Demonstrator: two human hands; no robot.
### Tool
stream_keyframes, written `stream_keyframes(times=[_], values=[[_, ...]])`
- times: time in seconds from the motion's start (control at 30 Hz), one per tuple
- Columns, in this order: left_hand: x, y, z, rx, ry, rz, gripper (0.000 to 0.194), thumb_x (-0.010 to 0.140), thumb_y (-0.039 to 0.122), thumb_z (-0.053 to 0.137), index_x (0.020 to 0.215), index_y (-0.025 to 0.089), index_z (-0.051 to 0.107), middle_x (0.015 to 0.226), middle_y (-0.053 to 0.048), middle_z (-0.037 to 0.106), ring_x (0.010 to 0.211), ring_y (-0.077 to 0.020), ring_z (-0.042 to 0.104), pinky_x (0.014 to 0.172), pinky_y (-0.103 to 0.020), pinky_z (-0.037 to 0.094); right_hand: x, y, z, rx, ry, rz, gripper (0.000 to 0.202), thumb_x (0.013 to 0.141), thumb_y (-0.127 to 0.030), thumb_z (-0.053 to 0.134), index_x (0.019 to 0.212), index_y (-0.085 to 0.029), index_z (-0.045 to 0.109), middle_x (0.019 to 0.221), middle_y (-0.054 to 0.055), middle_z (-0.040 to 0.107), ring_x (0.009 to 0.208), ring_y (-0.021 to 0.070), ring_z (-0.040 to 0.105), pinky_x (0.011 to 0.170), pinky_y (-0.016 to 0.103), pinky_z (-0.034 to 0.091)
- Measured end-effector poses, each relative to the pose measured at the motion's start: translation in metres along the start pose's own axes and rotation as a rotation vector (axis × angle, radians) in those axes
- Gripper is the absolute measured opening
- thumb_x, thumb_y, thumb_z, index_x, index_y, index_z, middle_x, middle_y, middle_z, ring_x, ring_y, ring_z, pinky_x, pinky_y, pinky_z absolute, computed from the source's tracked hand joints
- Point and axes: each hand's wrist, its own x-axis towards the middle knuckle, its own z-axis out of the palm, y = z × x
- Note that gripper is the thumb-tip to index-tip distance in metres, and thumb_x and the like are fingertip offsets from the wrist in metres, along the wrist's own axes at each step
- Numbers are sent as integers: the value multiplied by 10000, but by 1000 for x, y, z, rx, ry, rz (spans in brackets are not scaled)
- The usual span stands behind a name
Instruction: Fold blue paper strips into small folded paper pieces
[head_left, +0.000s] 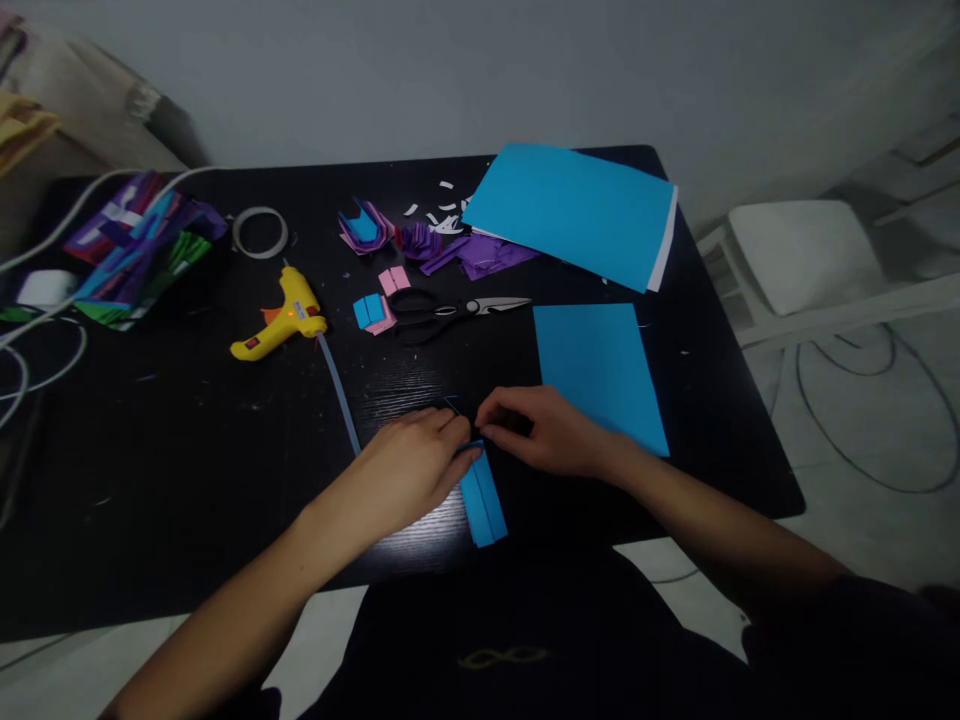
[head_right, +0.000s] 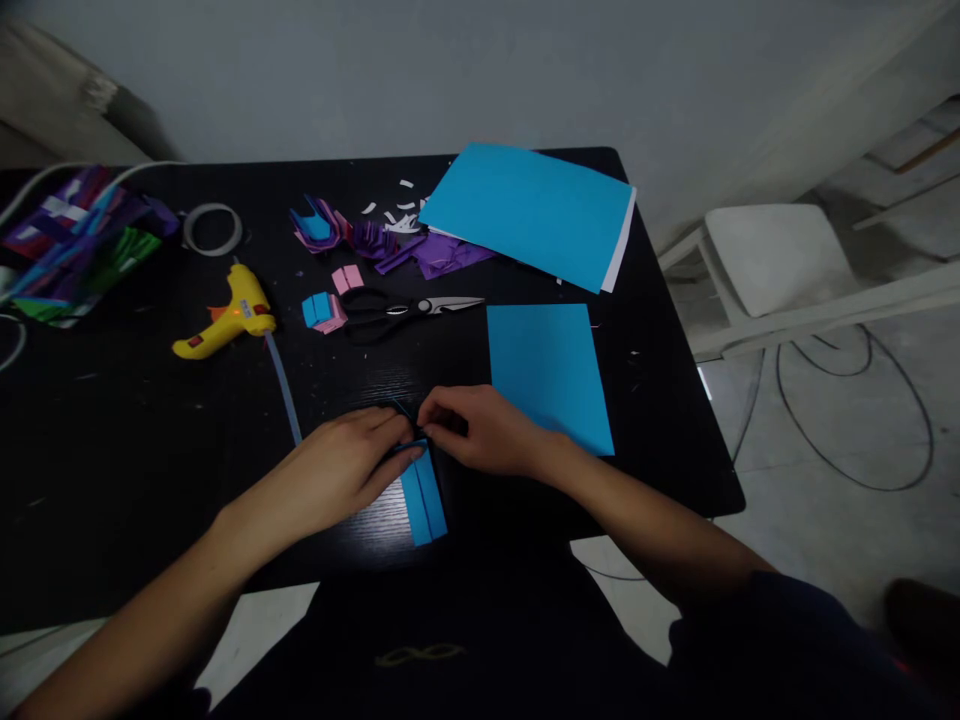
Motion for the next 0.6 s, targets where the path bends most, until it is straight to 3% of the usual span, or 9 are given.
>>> stream_keyframes(times=[0.6], values=[[-1,-8,11,-38,37,-5,208,1087,302,525,1010,163,660,940,-63,670,888,-247,676,802,-413,575,3,5,4,3,10,-2,64,959,-165,647,980,-186,704,883,20,736,758,145,665,715,265,516]])
